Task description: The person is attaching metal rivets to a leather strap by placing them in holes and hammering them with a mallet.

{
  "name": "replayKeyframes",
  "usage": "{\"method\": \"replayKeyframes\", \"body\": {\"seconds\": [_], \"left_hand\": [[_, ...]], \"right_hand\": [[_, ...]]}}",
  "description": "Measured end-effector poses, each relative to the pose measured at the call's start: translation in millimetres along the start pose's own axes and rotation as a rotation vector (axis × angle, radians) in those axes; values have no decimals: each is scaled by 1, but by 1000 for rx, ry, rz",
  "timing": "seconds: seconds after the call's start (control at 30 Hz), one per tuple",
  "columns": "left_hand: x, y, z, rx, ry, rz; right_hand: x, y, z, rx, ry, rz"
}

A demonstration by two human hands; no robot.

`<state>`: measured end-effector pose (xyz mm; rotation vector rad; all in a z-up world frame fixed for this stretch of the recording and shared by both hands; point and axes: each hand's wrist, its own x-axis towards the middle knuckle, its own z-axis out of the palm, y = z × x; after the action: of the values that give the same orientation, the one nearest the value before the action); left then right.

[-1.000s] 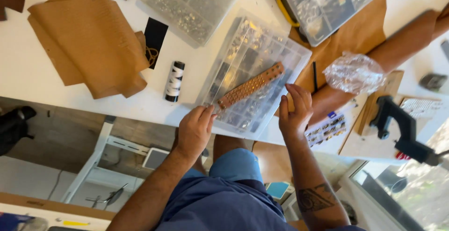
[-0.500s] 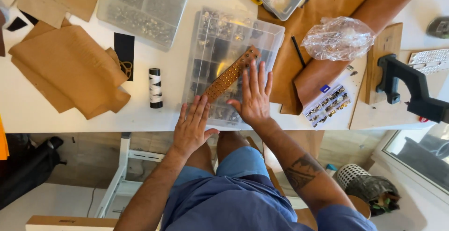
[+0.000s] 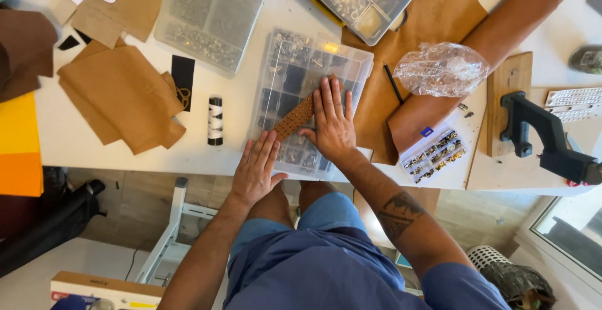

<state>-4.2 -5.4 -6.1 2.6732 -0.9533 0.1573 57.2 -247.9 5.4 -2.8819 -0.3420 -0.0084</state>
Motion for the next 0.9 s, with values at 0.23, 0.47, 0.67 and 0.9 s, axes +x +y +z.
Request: {"method": "replayKeyframes", "body": {"seconds": [0.23, 0.47, 0.67, 0.9], "left_hand": [[0, 2, -1, -50, 29, -2], [2, 2, -15, -76, 101, 11], [-25, -2, -40, -64, 214, -512], [-66, -33, -77, -119, 207, -787]], "right_hand": [[-48, -10, -25, 261, 217, -158], [-152, -8, -58, 400, 100, -243], [-147, 34, -54, 471, 49, -260], [-68, 19, -58, 472, 41, -215]]}}
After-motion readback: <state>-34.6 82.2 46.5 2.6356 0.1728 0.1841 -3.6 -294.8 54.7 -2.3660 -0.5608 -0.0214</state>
